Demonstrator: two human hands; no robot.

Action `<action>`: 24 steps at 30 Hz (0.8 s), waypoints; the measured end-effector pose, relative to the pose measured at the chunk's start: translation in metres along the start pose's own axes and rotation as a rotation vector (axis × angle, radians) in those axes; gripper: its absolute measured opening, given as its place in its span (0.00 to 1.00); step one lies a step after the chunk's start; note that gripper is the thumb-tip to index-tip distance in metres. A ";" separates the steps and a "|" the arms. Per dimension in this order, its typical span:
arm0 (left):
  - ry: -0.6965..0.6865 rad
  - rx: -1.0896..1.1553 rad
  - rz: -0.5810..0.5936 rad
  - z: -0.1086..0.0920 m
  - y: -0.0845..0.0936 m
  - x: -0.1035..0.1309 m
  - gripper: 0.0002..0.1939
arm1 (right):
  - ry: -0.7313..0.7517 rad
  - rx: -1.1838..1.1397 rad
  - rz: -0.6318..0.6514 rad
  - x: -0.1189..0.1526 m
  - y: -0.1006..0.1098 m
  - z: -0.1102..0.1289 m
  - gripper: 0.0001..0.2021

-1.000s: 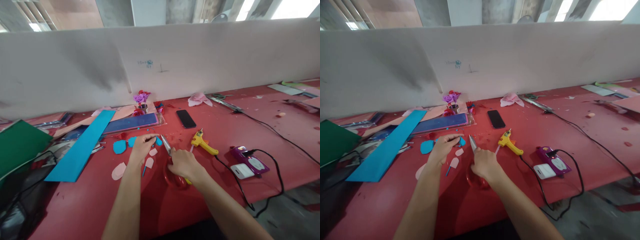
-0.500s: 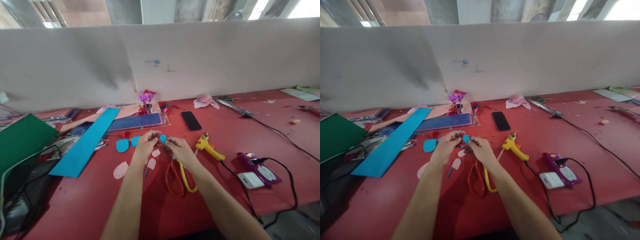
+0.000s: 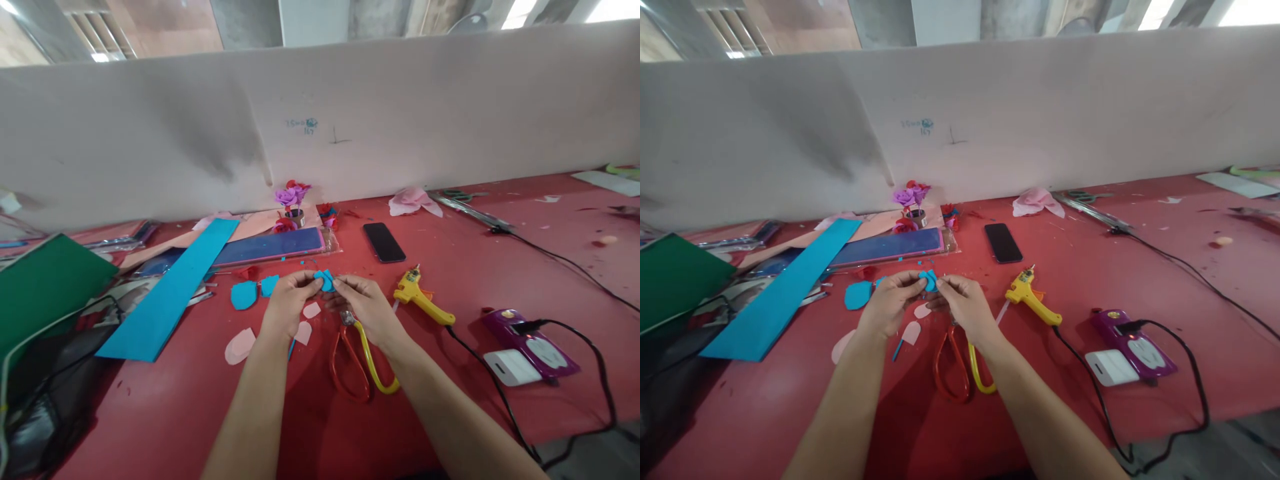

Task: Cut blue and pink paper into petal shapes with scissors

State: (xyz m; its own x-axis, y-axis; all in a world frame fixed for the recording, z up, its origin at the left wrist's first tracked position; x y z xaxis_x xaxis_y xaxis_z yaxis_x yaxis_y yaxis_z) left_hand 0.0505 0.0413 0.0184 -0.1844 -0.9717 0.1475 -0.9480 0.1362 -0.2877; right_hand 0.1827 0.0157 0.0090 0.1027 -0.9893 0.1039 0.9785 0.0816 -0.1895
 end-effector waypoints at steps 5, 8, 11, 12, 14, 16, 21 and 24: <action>0.039 0.060 0.015 0.000 0.001 0.000 0.12 | 0.050 0.019 -0.027 -0.001 0.002 0.004 0.11; 0.034 0.054 0.035 0.001 0.000 0.000 0.12 | 0.093 0.015 -0.068 -0.001 0.003 0.004 0.10; 0.029 0.051 0.046 0.003 0.000 -0.001 0.11 | 0.132 0.029 -0.123 0.000 0.007 0.004 0.10; 0.026 0.049 0.046 0.003 0.000 -0.001 0.11 | 0.142 0.050 -0.140 0.000 0.008 0.005 0.10; 0.024 0.046 0.045 0.004 0.000 -0.001 0.11 | 0.157 0.102 -0.176 0.000 0.010 0.006 0.11; 0.032 0.053 0.045 0.006 0.000 -0.002 0.13 | 0.170 0.171 -0.212 0.001 0.012 0.007 0.11; 0.065 0.077 0.024 0.011 0.000 -0.004 0.14 | 0.243 0.458 -0.214 0.006 0.008 0.010 0.11; 0.080 0.075 -0.024 0.014 0.001 -0.005 0.14 | 0.275 0.544 -0.203 0.006 0.004 0.010 0.11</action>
State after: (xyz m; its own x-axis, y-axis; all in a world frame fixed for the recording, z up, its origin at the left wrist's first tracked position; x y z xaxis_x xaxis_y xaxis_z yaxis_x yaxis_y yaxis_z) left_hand 0.0539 0.0439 0.0040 -0.1849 -0.9557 0.2289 -0.9309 0.0957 -0.3525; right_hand 0.1889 0.0108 0.0188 -0.0728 -0.9805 -0.1823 0.9322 -0.1319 0.3371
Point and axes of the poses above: each hand's wrist, its own x-axis away from the middle knuckle, its own y-axis out of the back of the hand, z = x × y, the point moved 3 cm from there along -x, towards the middle knuckle, and after that the axes turned 4 degrees about x, right-handed, at the moved point
